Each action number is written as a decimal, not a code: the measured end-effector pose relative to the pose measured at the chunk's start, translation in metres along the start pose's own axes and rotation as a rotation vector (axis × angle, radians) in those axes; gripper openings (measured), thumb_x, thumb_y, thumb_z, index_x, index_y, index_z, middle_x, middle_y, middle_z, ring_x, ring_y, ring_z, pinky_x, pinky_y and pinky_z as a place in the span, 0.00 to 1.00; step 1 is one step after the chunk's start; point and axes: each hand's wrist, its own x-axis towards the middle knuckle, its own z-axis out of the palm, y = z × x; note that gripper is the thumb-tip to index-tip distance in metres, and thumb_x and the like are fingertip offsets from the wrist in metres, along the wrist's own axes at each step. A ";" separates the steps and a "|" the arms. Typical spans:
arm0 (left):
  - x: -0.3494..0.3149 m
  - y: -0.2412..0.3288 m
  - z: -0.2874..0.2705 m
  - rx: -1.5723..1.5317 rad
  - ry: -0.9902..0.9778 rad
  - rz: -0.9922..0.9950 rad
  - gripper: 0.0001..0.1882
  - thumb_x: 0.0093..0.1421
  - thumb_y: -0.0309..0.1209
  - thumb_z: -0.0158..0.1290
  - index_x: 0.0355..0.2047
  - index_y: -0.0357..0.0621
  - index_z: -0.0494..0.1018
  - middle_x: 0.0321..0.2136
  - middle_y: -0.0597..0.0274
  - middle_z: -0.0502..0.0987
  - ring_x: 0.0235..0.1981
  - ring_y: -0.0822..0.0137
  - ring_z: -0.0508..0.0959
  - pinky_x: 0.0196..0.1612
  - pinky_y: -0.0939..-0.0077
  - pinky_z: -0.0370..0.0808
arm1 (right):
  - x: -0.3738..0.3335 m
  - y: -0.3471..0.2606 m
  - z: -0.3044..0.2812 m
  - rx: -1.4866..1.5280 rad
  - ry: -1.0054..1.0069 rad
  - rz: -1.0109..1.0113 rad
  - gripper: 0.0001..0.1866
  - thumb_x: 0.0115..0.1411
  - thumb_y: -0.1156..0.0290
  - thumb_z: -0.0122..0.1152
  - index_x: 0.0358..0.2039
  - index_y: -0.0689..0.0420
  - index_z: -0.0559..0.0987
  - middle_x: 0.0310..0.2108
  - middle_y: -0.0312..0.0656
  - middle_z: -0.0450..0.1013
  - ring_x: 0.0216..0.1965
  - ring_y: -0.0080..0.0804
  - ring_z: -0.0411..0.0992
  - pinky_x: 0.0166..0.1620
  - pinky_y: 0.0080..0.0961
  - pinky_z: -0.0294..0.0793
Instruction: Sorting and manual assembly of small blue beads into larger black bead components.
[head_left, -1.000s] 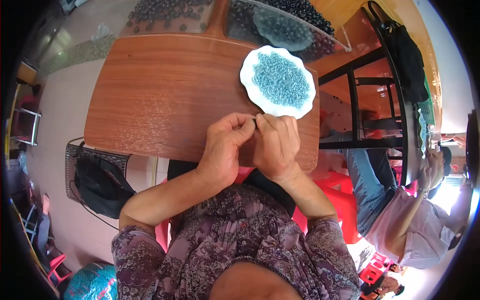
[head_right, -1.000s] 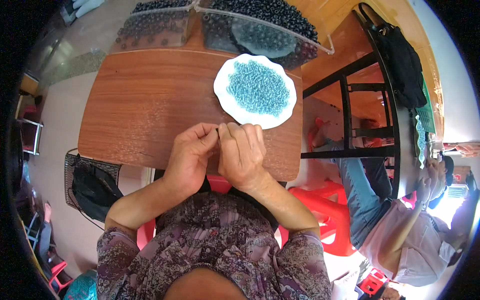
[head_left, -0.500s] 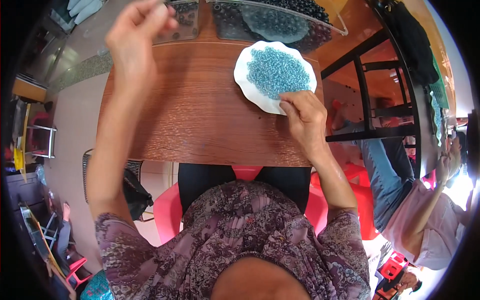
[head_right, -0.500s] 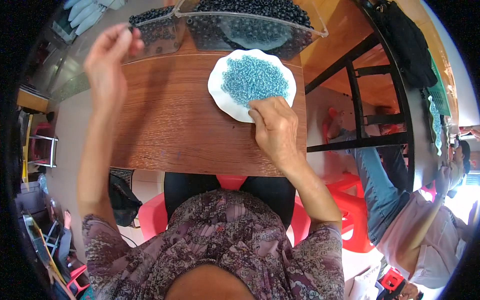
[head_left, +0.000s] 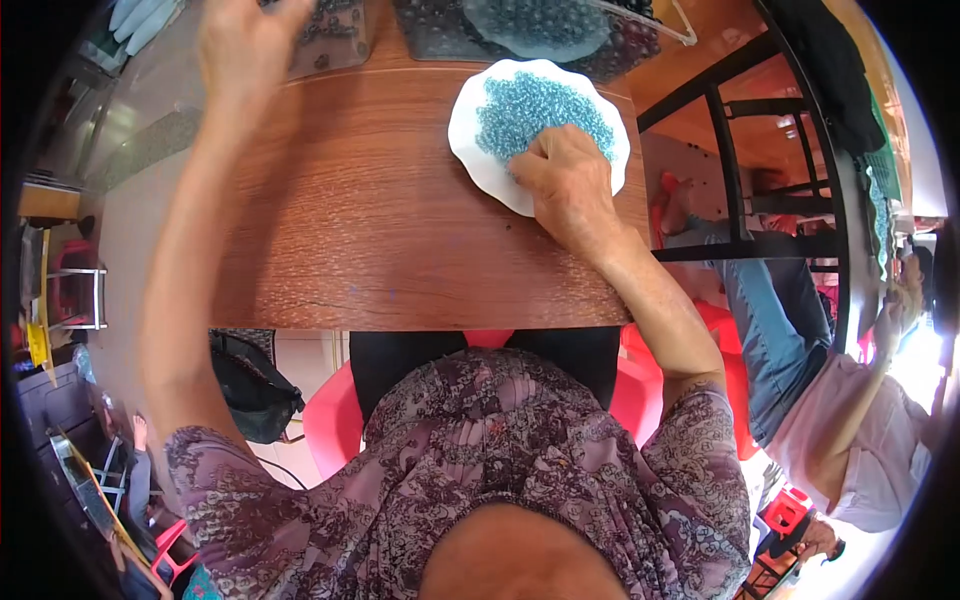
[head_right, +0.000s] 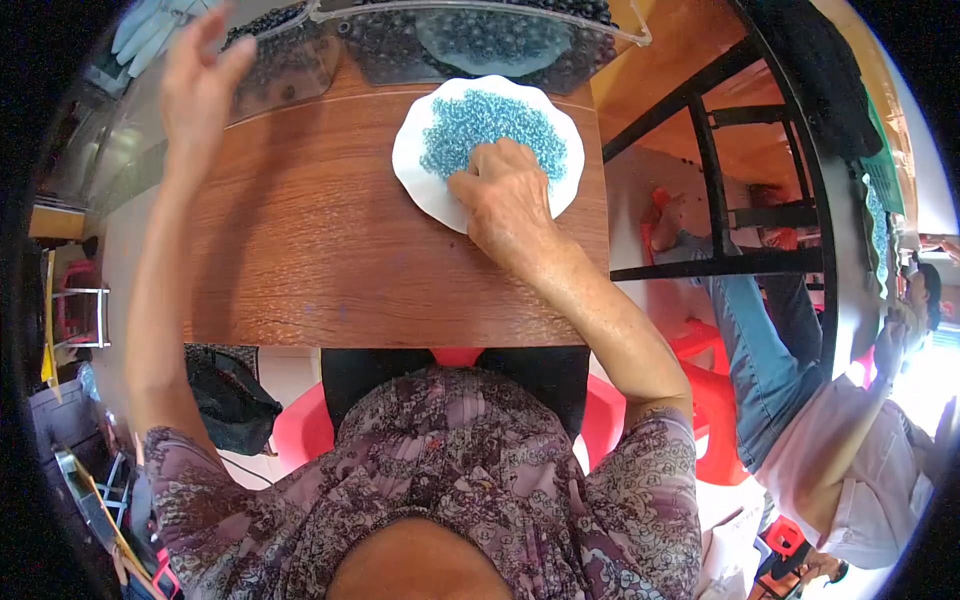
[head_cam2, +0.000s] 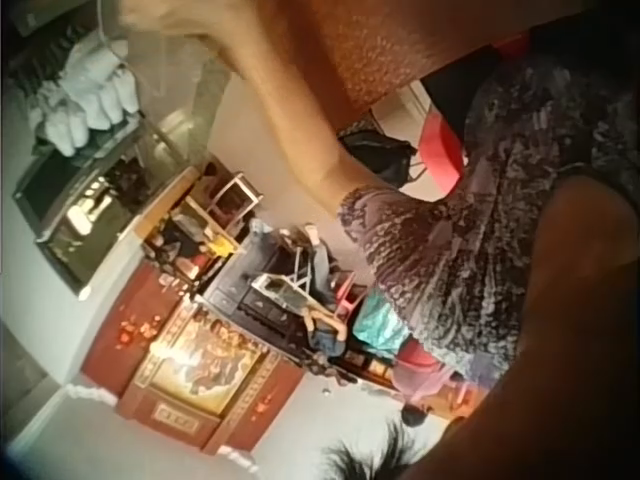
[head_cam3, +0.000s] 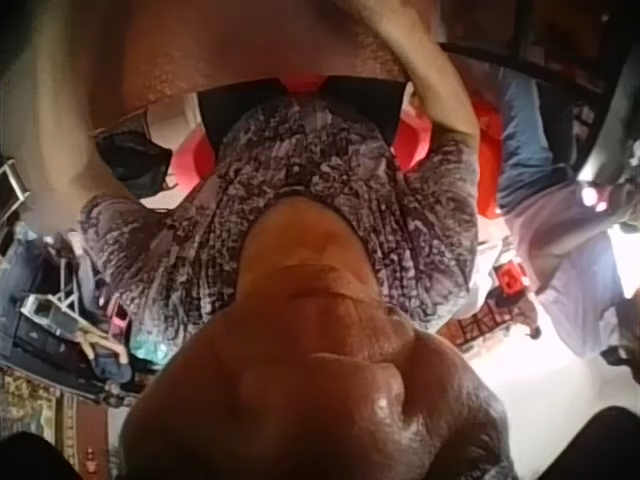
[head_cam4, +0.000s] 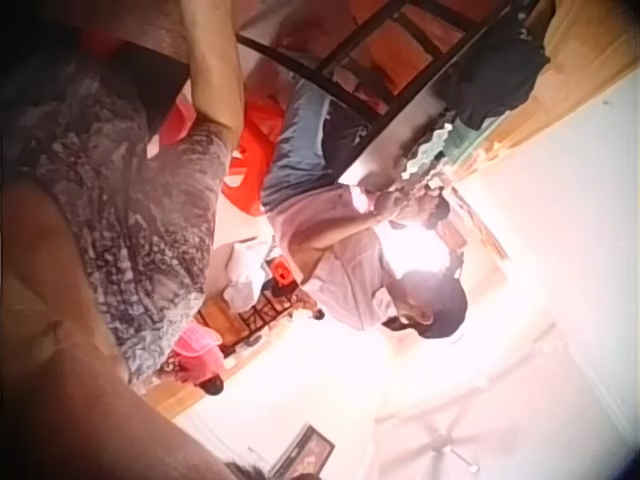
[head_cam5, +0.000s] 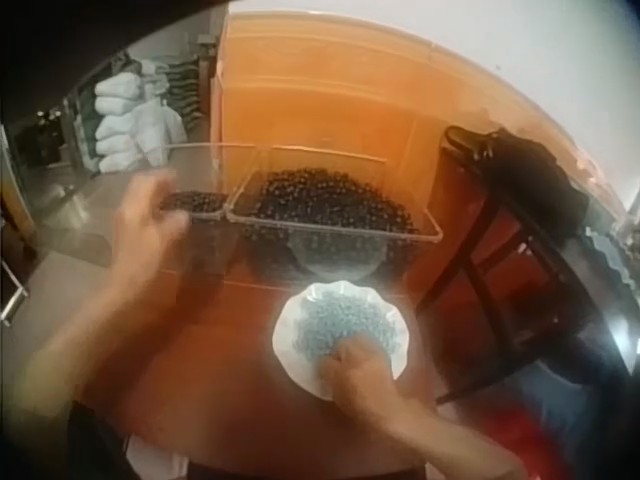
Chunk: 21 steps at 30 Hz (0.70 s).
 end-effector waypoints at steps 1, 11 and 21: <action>-0.019 0.019 0.002 -0.229 -0.035 -0.026 0.18 0.53 0.29 0.55 0.45 0.45 0.72 0.41 0.62 0.74 0.37 0.70 0.72 0.39 0.78 0.70 | 0.001 0.001 0.000 -0.004 0.000 -0.020 0.09 0.37 0.84 0.57 0.21 0.57 0.77 0.22 0.39 0.67 0.27 0.37 0.66 0.30 0.32 0.64; -0.115 0.070 -0.003 -0.500 -0.389 -0.226 0.08 0.55 0.22 0.52 0.37 0.36 0.73 0.32 0.60 0.76 0.33 0.69 0.76 0.37 0.79 0.71 | 0.012 -0.003 -0.005 0.124 0.089 -0.038 0.09 0.42 0.83 0.57 0.27 0.61 0.71 0.25 0.46 0.67 0.28 0.46 0.65 0.31 0.37 0.64; -0.021 0.094 0.003 -0.446 -0.174 0.205 0.09 0.49 0.19 0.53 0.33 0.37 0.73 0.28 0.54 0.75 0.30 0.57 0.76 0.32 0.71 0.72 | 0.004 -0.010 -0.017 0.293 0.110 0.097 0.14 0.42 0.84 0.59 0.32 0.61 0.73 0.24 0.44 0.67 0.27 0.43 0.66 0.31 0.34 0.65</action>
